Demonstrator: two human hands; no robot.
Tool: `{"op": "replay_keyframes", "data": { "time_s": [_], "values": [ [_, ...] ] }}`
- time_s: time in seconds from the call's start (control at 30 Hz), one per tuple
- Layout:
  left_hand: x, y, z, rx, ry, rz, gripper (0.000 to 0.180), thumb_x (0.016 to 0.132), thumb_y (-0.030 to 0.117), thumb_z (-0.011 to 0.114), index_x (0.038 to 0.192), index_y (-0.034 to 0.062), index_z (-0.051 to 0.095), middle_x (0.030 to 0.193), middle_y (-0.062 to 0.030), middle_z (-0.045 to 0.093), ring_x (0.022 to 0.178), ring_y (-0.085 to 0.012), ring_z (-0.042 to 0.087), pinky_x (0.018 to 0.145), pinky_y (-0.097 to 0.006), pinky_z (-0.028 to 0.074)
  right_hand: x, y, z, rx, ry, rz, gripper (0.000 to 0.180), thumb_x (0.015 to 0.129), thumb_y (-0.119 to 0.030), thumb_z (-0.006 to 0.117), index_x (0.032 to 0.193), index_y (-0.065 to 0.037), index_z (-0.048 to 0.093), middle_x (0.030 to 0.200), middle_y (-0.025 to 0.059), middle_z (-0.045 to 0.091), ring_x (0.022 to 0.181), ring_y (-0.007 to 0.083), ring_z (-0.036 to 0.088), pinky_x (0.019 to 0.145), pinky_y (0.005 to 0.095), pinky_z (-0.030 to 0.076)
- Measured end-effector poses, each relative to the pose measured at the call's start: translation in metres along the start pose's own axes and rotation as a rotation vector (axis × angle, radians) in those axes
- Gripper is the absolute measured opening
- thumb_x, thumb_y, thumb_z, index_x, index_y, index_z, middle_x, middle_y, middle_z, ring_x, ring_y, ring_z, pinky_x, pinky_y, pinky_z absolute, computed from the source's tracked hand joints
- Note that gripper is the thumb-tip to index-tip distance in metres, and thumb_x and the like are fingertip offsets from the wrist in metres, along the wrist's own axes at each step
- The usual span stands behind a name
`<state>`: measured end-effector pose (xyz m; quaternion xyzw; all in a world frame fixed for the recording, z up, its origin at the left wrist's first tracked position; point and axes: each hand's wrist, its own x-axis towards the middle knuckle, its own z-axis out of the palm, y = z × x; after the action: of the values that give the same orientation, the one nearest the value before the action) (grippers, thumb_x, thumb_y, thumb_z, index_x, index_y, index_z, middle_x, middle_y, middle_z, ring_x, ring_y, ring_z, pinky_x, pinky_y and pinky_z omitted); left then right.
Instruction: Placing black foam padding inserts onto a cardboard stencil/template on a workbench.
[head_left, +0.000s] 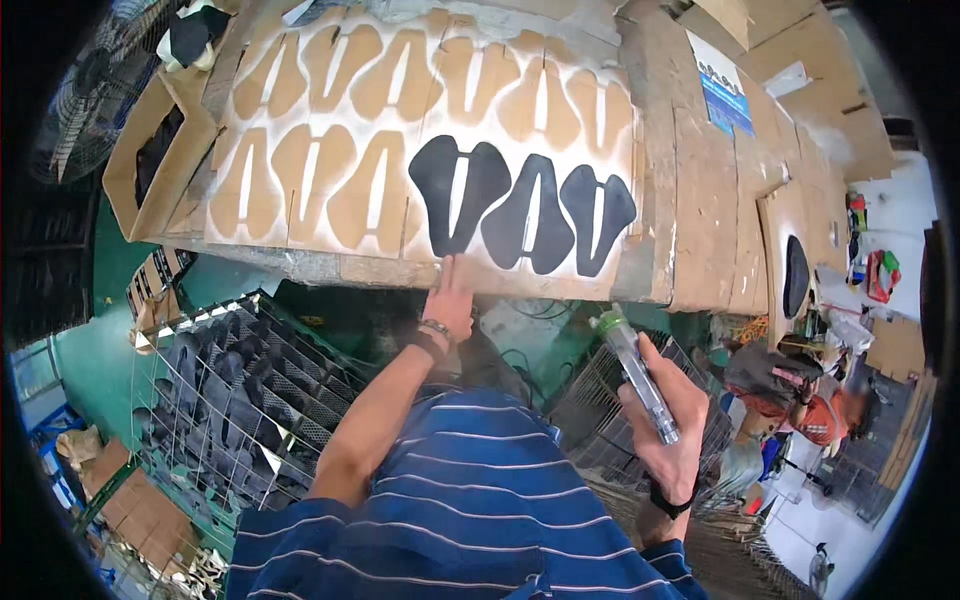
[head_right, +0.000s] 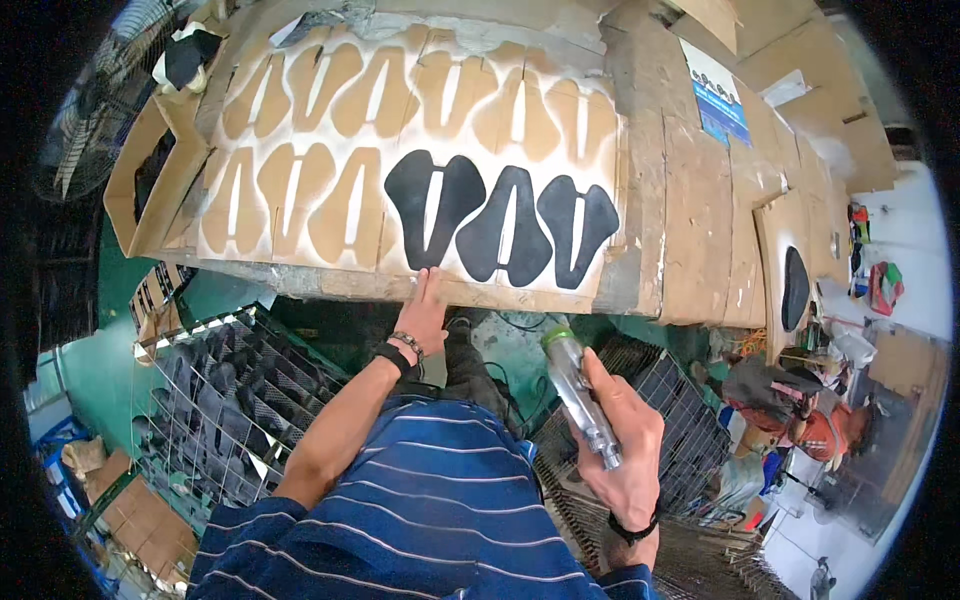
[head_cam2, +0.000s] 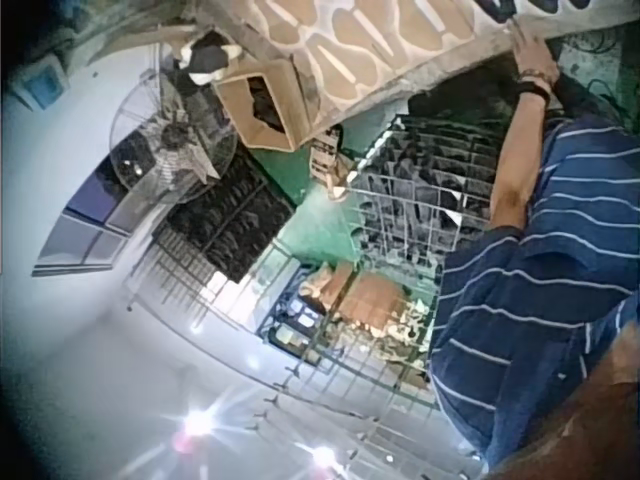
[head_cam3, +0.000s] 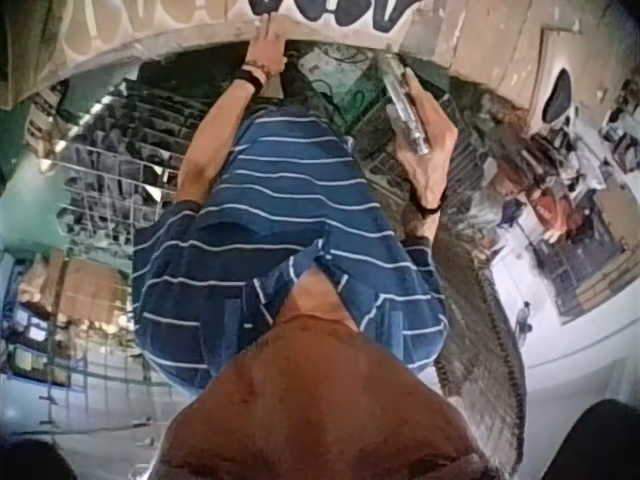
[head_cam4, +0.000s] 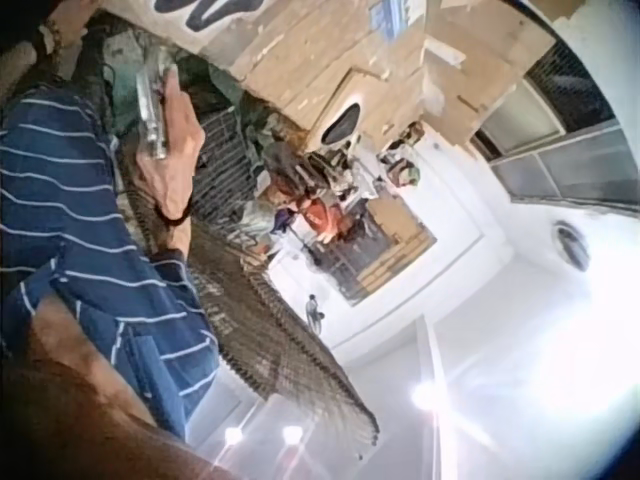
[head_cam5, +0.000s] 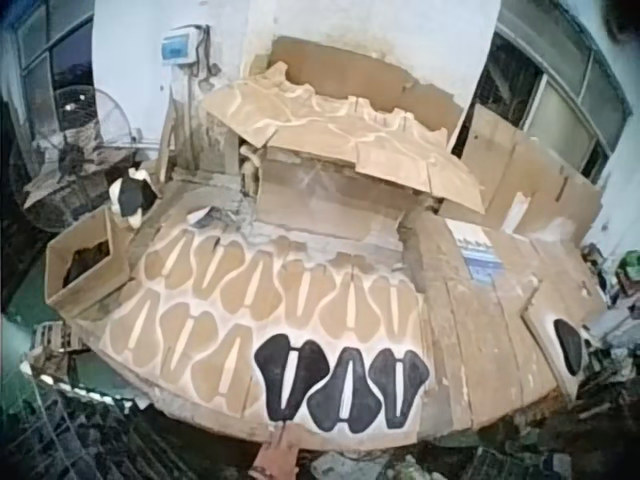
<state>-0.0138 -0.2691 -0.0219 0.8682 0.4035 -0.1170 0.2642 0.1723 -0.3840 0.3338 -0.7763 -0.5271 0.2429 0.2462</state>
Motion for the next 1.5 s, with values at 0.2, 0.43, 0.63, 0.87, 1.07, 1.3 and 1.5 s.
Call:
{"op": "replay_keyframes", "data": {
  "time_s": [0.2,0.43,0.63,0.87,1.07,1.3,1.5],
  "values": [
    [0.002,-0.001,0.002,-0.020,0.007,0.010,0.064,0.078,0.030,0.088,0.129,-0.0040,0.068,0.174,-0.0277,0.011,0.162,-0.0446,0.014,0.123,-0.048,0.040,-0.025,0.003,-0.011,-0.043,-0.050,0.064,0.059,0.080,0.003,0.078,0.138,0.005,0.066,0.104,0.0193,0.075,0.089,0.0289,0.071,0.085,0.0344,0.054],
    [-0.001,-0.007,0.007,-0.023,0.031,0.024,0.058,0.077,0.028,0.089,0.121,-0.0040,0.070,0.175,-0.0285,0.008,0.162,-0.0455,0.012,0.124,-0.049,0.037,-0.023,-0.010,-0.004,0.038,-0.027,0.014,0.060,0.082,-0.002,0.079,0.140,0.004,0.065,0.106,0.0169,0.074,0.092,0.0245,0.069,0.086,0.0330,0.053],
    [-0.006,-0.004,0.001,0.051,0.001,0.063,0.046,0.079,0.024,0.085,0.114,-0.0016,0.071,0.175,-0.0296,0.007,0.163,-0.0456,0.010,0.117,-0.050,0.045,-0.036,-0.009,-0.008,0.014,-0.108,0.047,0.059,0.081,0.000,0.077,0.139,0.003,0.066,0.101,0.0157,0.073,0.087,0.0233,0.069,0.081,0.0321,0.053],
    [-0.014,-0.024,0.019,0.152,0.094,0.155,0.027,0.084,0.013,0.072,0.107,0.0003,0.068,0.174,-0.0308,0.011,0.164,-0.0443,0.011,0.108,-0.049,0.050,-0.032,-0.017,-0.006,-0.022,-0.081,-0.031,0.066,0.072,0.009,0.073,0.138,0.002,0.067,0.097,0.0214,0.072,0.083,0.0340,0.072,0.077,0.0364,0.055],
    [-0.042,-0.035,0.028,-0.060,0.091,0.215,0.031,0.081,0.011,0.075,0.110,0.0021,0.068,0.170,-0.0303,0.023,0.161,-0.0437,0.020,0.110,-0.049,0.048,-0.025,-0.019,-0.002,-0.006,-0.244,-0.084,0.077,0.067,0.014,0.066,0.142,0.001,0.064,0.097,0.0245,0.071,0.084,0.0412,0.072,0.078,0.0414,0.057],
    [-0.050,-0.058,0.023,-0.410,0.309,-0.092,0.032,0.082,0.013,0.078,0.110,0.0032,0.066,0.134,-0.0207,0.057,0.130,-0.0416,0.053,0.104,-0.050,0.049,-0.005,-0.019,0.015,0.042,-0.046,-0.043,0.063,0.079,0.006,0.078,0.140,-0.002,0.066,0.107,0.0185,0.075,0.092,0.0282,0.073,0.085,0.0341,0.055],
    [-0.025,-0.120,0.039,-0.407,0.442,-0.355,0.028,0.082,0.013,0.077,0.105,0.0059,0.062,0.108,-0.0189,0.062,0.108,-0.0428,0.060,0.095,-0.051,0.050,-0.001,-0.022,0.015,0.055,-0.127,-0.159,0.067,0.070,0.009,0.078,0.136,0.002,0.068,0.095,0.0191,0.072,0.081,0.0309,0.071,0.078,0.0349,0.055]
  ]
}}
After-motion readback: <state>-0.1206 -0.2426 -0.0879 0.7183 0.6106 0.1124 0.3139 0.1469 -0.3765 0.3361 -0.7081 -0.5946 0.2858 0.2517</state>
